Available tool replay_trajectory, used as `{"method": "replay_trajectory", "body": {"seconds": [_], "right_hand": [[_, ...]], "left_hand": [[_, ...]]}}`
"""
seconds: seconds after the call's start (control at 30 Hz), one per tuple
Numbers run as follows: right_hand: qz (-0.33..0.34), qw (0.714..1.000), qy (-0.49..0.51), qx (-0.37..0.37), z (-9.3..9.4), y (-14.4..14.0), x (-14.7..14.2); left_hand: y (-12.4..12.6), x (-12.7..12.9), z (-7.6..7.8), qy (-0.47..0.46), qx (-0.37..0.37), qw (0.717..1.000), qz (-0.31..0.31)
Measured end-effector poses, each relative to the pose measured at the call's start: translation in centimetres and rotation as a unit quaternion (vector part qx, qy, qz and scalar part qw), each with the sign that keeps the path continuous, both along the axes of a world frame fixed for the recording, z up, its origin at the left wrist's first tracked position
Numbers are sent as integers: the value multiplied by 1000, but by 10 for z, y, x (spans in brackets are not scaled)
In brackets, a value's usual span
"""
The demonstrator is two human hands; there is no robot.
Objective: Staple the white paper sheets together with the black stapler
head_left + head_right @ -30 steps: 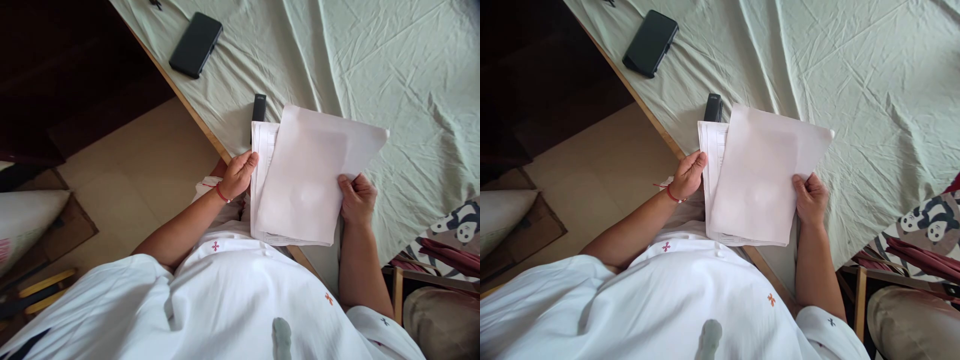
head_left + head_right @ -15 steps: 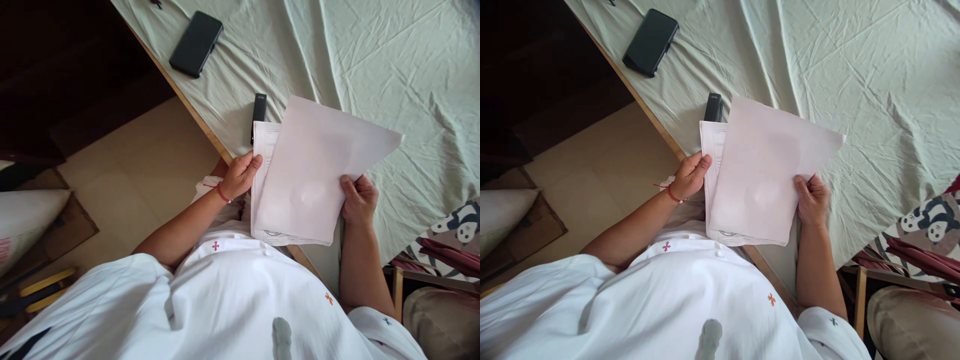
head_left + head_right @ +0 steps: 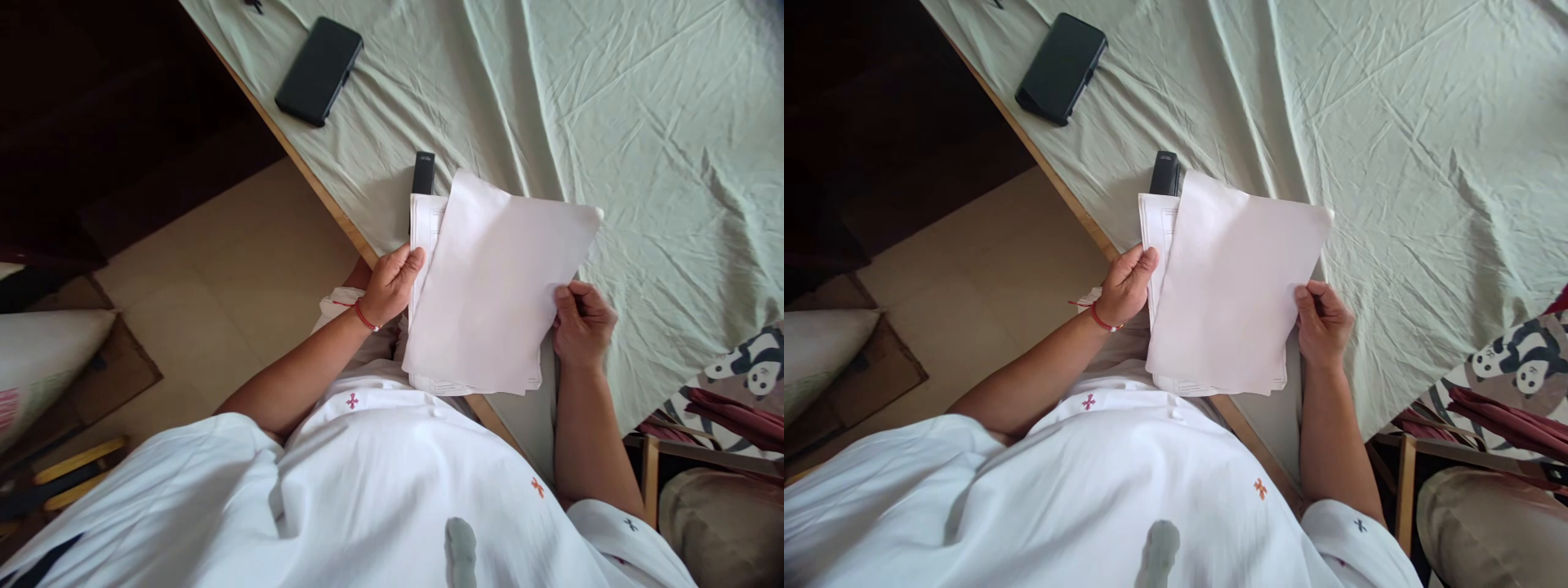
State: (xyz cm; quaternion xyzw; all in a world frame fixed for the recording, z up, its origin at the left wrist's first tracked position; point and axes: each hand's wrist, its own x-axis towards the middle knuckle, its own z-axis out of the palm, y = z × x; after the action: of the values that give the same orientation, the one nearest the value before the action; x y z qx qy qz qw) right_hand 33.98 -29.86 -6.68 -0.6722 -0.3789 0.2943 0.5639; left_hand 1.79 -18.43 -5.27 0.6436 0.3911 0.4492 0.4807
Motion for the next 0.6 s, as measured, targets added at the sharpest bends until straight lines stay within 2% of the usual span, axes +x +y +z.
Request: {"method": "replay_trajectory", "body": {"seconds": [0.23, 0.4, 0.6], "right_hand": [[-4, 998, 5, 61, -3, 3, 4], [24, 999, -18, 38, -5, -1, 10], [49, 998, 1, 36, -6, -3, 11]], "left_hand": [[1, 3, 2, -16, -9, 1000, 0], [1, 1, -1, -11, -13, 1000, -9], [1, -1, -8, -15, -29, 999, -15]]}}
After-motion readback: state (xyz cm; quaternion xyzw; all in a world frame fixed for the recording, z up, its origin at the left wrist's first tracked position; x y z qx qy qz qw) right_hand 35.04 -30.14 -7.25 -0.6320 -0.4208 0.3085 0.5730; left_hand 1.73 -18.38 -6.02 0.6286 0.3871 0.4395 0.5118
